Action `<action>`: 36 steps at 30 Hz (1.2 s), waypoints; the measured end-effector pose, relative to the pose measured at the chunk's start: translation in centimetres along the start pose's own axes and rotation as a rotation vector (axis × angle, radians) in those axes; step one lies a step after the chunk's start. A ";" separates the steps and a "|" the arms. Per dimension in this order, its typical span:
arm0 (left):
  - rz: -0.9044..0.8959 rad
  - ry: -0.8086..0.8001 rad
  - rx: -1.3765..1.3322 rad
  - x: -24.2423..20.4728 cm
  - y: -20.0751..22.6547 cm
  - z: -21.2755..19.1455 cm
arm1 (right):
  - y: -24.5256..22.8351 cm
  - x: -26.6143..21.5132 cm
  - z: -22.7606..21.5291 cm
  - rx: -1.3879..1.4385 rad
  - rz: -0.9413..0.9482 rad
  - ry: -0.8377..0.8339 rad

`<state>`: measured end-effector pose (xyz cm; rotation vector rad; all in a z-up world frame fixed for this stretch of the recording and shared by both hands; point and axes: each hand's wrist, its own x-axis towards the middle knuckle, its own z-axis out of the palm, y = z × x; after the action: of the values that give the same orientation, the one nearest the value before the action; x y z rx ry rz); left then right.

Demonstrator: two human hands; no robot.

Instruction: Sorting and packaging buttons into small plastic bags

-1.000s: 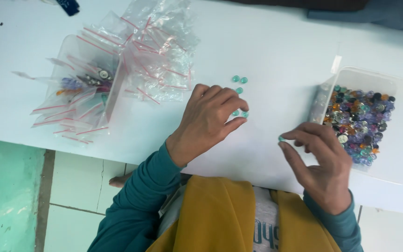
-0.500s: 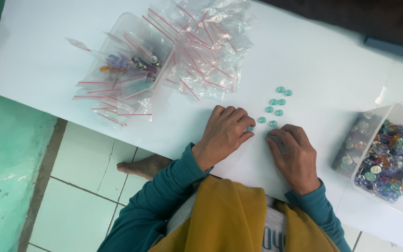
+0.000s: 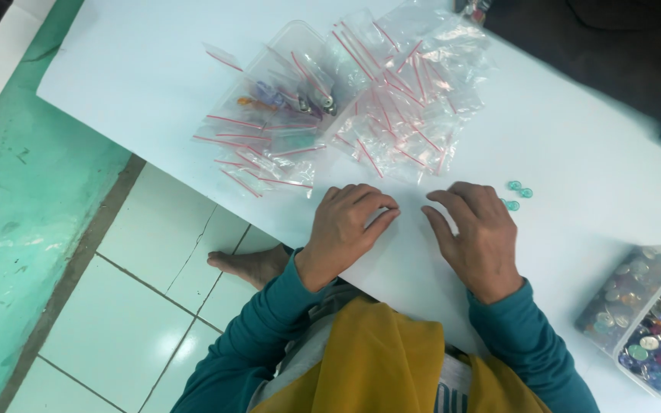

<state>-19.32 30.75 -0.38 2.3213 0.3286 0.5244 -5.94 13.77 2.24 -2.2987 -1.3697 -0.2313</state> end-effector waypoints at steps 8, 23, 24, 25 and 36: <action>-0.149 0.089 0.028 -2.3 -3.5 -1.8 | -2.7 4.5 6.0 -0.306 -0.201 -0.038; -0.109 0.261 -0.198 -0.1 -0.5 -1.6 | -1.8 3.9 0.2 0.118 -0.162 0.180; -0.064 0.298 -0.259 0.1 0.3 -1.9 | -2.1 3.5 -0.5 0.221 -0.158 0.171; -0.062 0.297 -0.261 0.5 0.8 -2.3 | -2.0 2.9 -1.3 0.218 -0.157 0.172; 0.312 0.166 -0.282 2.1 5.2 0.7 | -1.1 -4.4 -8.2 0.328 0.175 0.199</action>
<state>-16.67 27.48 3.35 2.0667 -0.0347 0.8617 -8.35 6.92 8.20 -2.0450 -1.0183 -0.1602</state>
